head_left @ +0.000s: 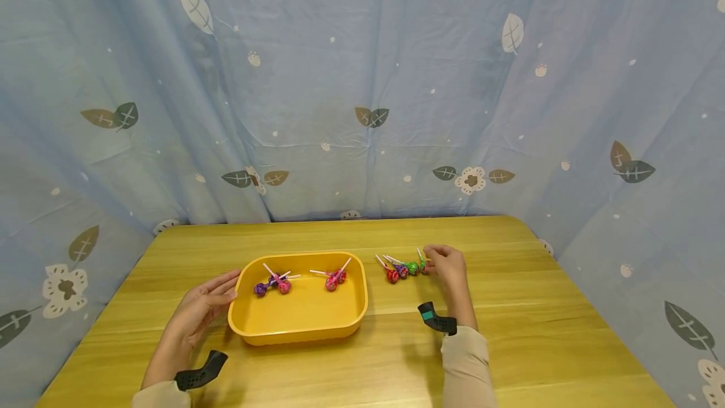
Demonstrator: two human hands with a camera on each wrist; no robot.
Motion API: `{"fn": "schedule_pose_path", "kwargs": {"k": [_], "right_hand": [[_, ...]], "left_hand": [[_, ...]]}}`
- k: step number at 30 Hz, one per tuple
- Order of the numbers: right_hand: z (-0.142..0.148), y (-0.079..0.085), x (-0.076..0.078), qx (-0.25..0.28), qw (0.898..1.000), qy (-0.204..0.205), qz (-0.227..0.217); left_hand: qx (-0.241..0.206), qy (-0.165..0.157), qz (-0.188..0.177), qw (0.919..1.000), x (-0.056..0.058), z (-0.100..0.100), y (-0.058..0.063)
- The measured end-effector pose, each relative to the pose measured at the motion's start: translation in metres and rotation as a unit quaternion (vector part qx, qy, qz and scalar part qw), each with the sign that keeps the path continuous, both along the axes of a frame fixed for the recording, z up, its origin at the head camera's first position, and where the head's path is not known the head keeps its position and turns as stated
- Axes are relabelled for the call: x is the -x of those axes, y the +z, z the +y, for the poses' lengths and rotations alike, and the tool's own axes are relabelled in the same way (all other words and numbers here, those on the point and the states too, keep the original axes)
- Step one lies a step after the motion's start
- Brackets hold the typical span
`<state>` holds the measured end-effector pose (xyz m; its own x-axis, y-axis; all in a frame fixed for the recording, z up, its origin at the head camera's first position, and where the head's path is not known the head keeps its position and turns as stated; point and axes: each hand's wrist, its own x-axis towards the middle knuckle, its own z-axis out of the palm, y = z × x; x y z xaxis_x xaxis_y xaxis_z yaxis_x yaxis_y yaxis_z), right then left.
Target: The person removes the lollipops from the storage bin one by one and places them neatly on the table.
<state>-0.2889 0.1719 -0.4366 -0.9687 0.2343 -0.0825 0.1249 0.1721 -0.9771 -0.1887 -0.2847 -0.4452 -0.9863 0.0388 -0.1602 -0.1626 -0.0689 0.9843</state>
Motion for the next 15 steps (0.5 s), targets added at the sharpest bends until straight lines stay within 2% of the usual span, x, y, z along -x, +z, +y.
{"fn": "schedule_pose_path", "kwargs": {"k": [6,15], "right_hand": [[-0.007,0.006,-0.002,0.000,1.000,0.005,0.016],[-0.015,0.015,-0.006,0.036,0.997,0.073,0.013]], "left_hand": [[-0.002,0.005,-0.001,1.0000,-0.002,-0.002,0.000],[0.009,0.009,0.003,0.9999,-0.004,0.001,0.001]]}}
